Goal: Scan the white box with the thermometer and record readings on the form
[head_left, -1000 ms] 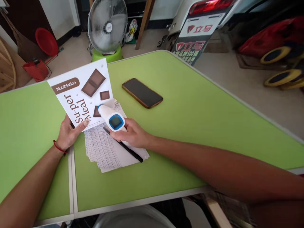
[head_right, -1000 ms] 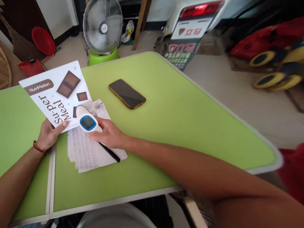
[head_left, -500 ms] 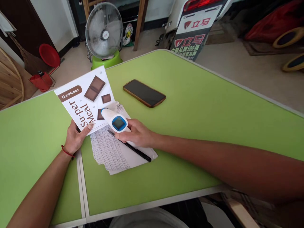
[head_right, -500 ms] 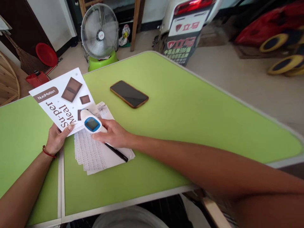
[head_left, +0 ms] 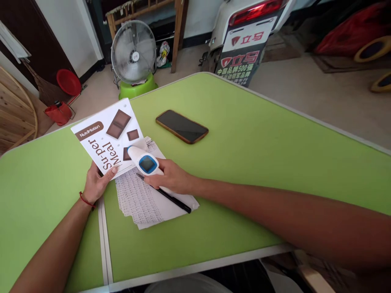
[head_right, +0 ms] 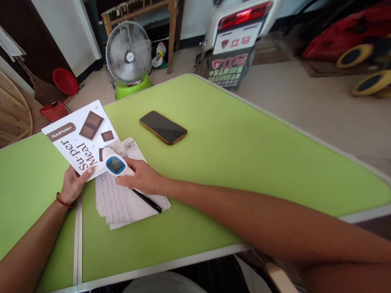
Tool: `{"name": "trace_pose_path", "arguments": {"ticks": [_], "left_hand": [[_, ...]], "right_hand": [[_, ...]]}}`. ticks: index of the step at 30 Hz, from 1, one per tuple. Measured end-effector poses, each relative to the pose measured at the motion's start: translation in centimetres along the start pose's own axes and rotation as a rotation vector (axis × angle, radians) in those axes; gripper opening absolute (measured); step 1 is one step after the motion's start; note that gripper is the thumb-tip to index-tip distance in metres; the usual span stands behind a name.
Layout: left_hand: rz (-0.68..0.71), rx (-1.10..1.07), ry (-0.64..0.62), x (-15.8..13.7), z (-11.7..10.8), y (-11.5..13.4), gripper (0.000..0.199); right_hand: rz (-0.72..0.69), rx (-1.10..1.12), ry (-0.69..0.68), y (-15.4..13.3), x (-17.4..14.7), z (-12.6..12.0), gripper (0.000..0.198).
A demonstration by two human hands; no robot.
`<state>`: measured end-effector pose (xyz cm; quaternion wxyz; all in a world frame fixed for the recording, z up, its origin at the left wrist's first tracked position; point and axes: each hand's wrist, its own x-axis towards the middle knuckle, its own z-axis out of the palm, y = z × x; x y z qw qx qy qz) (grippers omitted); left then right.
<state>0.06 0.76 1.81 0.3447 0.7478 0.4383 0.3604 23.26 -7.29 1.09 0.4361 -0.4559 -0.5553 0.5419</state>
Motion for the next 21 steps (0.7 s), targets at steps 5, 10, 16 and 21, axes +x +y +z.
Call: {"name": "trace_pose_path", "arguments": {"ticks": [5, 10, 16, 21], "left_hand": [[0.008, -0.028, -0.018, 0.11, 0.02, 0.02, 0.053], [-0.003, -0.020, -0.012, 0.10, -0.06, -0.06, 0.055], [-0.003, -0.004, -0.004, 0.08, -0.22, -0.25, 0.055], [-0.014, -0.036, -0.023, -0.13, -0.25, -0.27, 0.059]], "right_hand": [[-0.089, 0.059, -0.029, 0.44, 0.13, -0.06, 0.016], [-0.135, 0.096, -0.065, 0.71, 0.15, -0.14, 0.017], [-0.054, 0.070, -0.062, 0.41, 0.31, 0.01, 0.019], [0.018, 0.052, -0.046, 0.35, 0.34, 0.25, 0.022]]}}
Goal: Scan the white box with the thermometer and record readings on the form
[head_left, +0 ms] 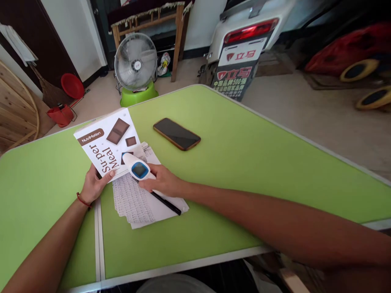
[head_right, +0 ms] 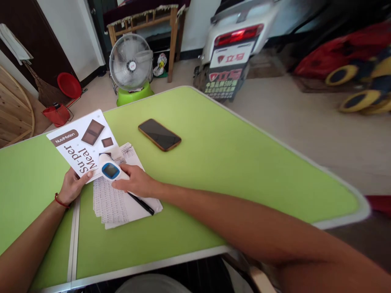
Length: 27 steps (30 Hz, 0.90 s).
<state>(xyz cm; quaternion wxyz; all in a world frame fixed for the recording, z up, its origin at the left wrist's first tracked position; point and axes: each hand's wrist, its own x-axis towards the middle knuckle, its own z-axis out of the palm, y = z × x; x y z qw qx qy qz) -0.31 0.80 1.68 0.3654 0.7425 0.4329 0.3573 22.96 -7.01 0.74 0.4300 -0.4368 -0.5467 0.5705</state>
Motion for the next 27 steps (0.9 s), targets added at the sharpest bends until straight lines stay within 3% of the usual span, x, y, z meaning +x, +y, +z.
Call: {"name": "trace_pose_path", "arguments": {"ticks": [12, 27], "left_hand": [[-0.011, -0.056, 0.011, -0.04, 0.40, -0.15, 0.057], [0.008, -0.007, 0.000, -0.26, 0.15, -0.44, 0.057]], "right_hand": [[-0.062, -0.007, -0.047, -0.07, -0.17, -0.30, 0.017], [0.012, -0.031, 0.014, -0.11, -0.22, -0.03, 0.023]]}}
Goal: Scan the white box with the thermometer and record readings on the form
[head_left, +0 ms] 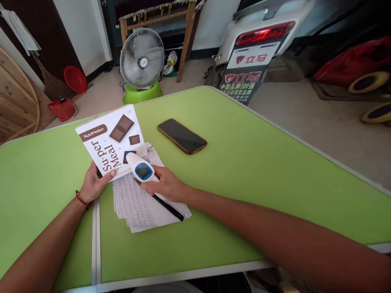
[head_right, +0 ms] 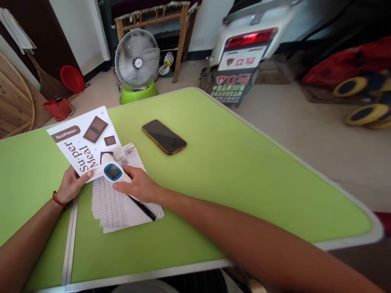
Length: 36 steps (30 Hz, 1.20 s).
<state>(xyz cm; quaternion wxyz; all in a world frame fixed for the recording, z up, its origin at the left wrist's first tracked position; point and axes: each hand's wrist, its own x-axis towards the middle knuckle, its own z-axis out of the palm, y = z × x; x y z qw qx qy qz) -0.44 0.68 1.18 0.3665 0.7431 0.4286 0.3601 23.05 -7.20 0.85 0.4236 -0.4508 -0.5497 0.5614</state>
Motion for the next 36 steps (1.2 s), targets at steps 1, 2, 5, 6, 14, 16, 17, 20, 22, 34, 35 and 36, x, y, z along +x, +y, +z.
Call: {"name": "trace_pose_path", "arguments": {"ticks": [1, 2, 5, 6, 14, 16, 17, 20, 22, 34, 35, 36], "left_hand": [[0.001, -0.002, -0.001, 0.01, 0.03, 0.04, 0.056], [0.005, -0.002, -0.001, 0.03, 0.07, 0.09, 0.056], [0.015, -0.003, -0.009, 0.09, 0.18, 0.26, 0.055], [0.014, -0.004, -0.010, 0.09, 0.21, 0.29, 0.054], [-0.009, 0.027, -0.008, -0.05, 0.20, 0.18, 0.053], [-0.009, 0.023, -0.005, -0.03, 0.24, 0.33, 0.053], [-0.003, 0.016, -0.005, -0.01, 0.27, 0.43, 0.053], [0.021, -0.016, -0.010, 0.05, 0.38, 0.69, 0.052], [0.025, -0.021, -0.006, 0.08, 0.41, 0.71, 0.051], [0.009, 0.026, 0.007, 0.30, 0.42, 0.71, 0.057], [0.005, 0.023, 0.017, 0.28, 0.40, 0.77, 0.058], [0.002, 0.018, 0.028, 0.24, 0.37, 0.79, 0.060]], "right_hand": [[0.004, -0.003, 0.000, -0.01, 0.00, 0.00, 0.023], [0.007, -0.005, -0.002, -0.01, -0.01, -0.01, 0.023], [0.021, 0.003, -0.010, 0.02, -0.05, -0.11, 0.022], [0.022, 0.010, -0.013, 0.05, -0.06, -0.14, 0.021], [-0.010, 0.006, 0.001, 0.47, -0.08, -0.17, 0.019], [-0.019, 0.002, -0.003, 0.49, -0.05, -0.18, 0.020], [-0.022, 0.005, -0.008, 0.46, -0.05, -0.19, 0.021], [-0.018, 0.004, -0.014, 0.24, -0.08, -0.21, 0.021], [-0.020, -0.002, -0.009, 0.10, -0.11, -0.21, 0.020], [-0.034, 0.054, -0.038, 0.58, -0.04, -0.29, 0.021], [-0.035, 0.062, -0.043, 0.59, -0.03, -0.31, 0.021], [-0.036, 0.067, -0.049, 0.59, -0.02, -0.32, 0.022]]}}
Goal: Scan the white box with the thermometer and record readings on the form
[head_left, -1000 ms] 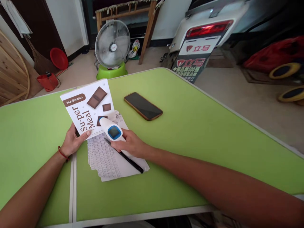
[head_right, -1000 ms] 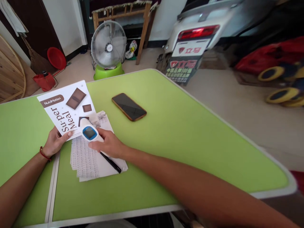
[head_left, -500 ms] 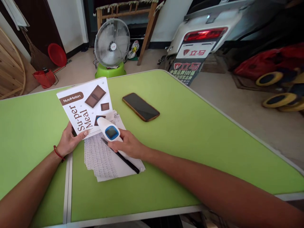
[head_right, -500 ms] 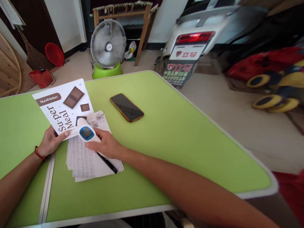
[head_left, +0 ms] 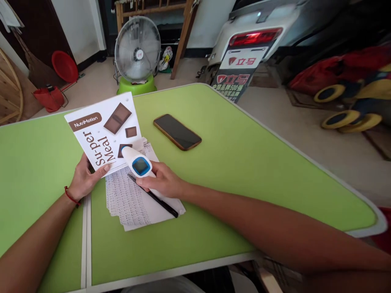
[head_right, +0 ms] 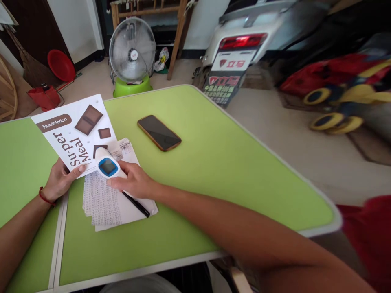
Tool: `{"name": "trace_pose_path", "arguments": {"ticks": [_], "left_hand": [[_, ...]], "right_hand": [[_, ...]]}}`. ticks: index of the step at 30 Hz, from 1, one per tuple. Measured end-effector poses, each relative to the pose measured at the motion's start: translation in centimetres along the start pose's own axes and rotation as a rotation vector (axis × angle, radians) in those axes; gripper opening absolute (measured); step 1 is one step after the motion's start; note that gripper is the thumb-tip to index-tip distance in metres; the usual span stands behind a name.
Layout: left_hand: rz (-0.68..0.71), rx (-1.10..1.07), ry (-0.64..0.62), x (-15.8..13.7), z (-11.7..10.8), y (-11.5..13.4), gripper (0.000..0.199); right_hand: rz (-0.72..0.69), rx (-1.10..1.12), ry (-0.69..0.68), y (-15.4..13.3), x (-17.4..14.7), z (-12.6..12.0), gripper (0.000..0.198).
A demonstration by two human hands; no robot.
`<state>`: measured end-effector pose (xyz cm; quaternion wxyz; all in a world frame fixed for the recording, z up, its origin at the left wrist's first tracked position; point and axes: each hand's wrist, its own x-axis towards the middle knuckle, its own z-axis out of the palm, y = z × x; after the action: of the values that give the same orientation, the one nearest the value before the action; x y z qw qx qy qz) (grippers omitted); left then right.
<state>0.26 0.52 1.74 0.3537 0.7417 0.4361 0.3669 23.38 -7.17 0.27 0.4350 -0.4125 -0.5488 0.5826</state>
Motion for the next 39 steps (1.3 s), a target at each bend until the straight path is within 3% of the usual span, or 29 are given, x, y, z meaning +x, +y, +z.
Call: {"name": "trace_pose_path", "arguments": {"ticks": [8, 12, 16, 20, 24, 29, 33, 36, 39], "left_hand": [[-0.029, -0.072, 0.040, -0.4, 0.0, -0.3, 0.062], [0.017, -0.108, 0.105, -0.4, 0.2, -0.3, 0.066], [0.090, -0.030, 0.207, -0.4, 0.0, -0.1, 0.067], [0.133, -0.049, 0.260, 0.2, -0.3, 0.0, 0.067], [0.152, -0.099, 0.260, 0.8, -0.4, -0.5, 0.068], [0.126, -0.035, 0.220, 1.1, -0.7, -1.7, 0.073], [0.173, 0.007, 0.173, 1.4, -0.8, -2.4, 0.071], [0.173, 0.077, 0.175, 1.7, -0.9, -2.9, 0.068], [0.200, 0.194, 0.260, 1.6, -1.0, -2.8, 0.074]], "right_hand": [[0.022, -0.052, 0.024, -0.2, -0.4, 0.1, 0.022], [-0.023, -0.081, -0.014, -0.6, -0.1, -1.1, 0.027], [-0.030, -0.393, -0.053, -1.5, 0.3, -3.2, 0.039], [0.040, -0.873, 0.062, -1.7, 0.6, -4.5, 0.032], [0.067, -1.124, 0.210, -0.9, 0.8, -5.3, 0.027], [-0.062, -1.286, 0.312, 0.6, 0.9, -6.3, 0.028], [-0.304, -1.366, 0.355, 0.1, 0.0, -4.8, 0.029], [-0.399, -1.310, 0.182, -0.6, -1.2, -2.8, 0.022], [-0.252, -1.284, -0.023, -0.5, -1.9, -1.5, 0.025]]}}
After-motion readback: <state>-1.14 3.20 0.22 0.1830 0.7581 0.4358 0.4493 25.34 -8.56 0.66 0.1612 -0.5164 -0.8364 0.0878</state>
